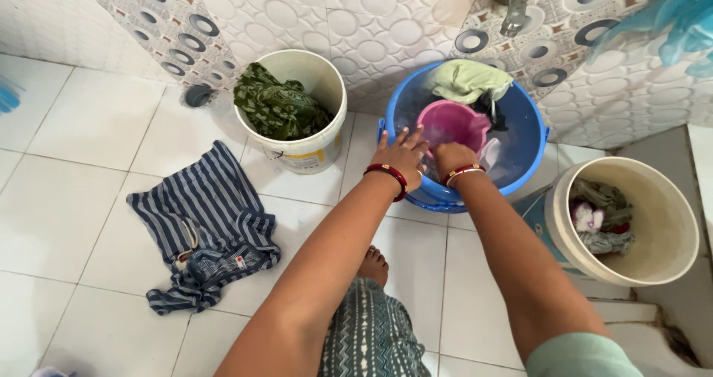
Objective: The person washes clothes by hand in a tiled bathroom. They scrub a black garment and a striped shirt on the floor using a blue sponge, rinse them in a blue bucket, and wring out the excess water.
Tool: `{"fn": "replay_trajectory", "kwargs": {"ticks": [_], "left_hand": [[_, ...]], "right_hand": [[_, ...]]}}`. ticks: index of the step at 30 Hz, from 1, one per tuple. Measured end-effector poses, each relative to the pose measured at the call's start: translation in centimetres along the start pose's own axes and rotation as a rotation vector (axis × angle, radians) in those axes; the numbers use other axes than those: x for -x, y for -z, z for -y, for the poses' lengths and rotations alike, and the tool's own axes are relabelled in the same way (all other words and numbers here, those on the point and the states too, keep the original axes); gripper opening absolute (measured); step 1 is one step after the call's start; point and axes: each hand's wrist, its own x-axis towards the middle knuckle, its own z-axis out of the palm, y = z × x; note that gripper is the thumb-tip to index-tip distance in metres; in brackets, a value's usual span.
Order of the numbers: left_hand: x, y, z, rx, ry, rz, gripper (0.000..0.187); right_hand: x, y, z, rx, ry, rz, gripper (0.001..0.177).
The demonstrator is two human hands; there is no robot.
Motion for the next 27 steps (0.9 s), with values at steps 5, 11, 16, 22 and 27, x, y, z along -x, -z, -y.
{"fn": "replay_trajectory", "kwargs": {"ticks": [5, 11, 16, 22, 27], "left_hand": [[1.3, 1.0, 0.7, 0.068, -0.035, -0.041, 0.061], [2.2, 3.9, 1.7, 0.324, -0.060, -0.356, 0.043], [4.5, 6.6, 1.9, 0.553, -0.140, -0.736, 0.023], [6.6, 5.4, 8.0, 0.740, -0.082, -1.114, 0.020], [9.0, -2.2, 18.6, 1.047, 0.322, -0.919, 0.022]], "right_hand": [[0.9, 4.6, 0.9, 0.062, 0.073, 0.048, 0.025], [2.6, 13.4, 3.2, 0.258, 0.082, -0.008, 0.028], [4.8, 19.8, 7.4, 0.357, 0.215, -0.025, 0.024], [8.1, 24.6, 15.2, 0.422, 0.426, 0.091, 0.031], [8.3, 21.6, 23.7, 0.442, 0.713, 0.284, 0.038]]}}
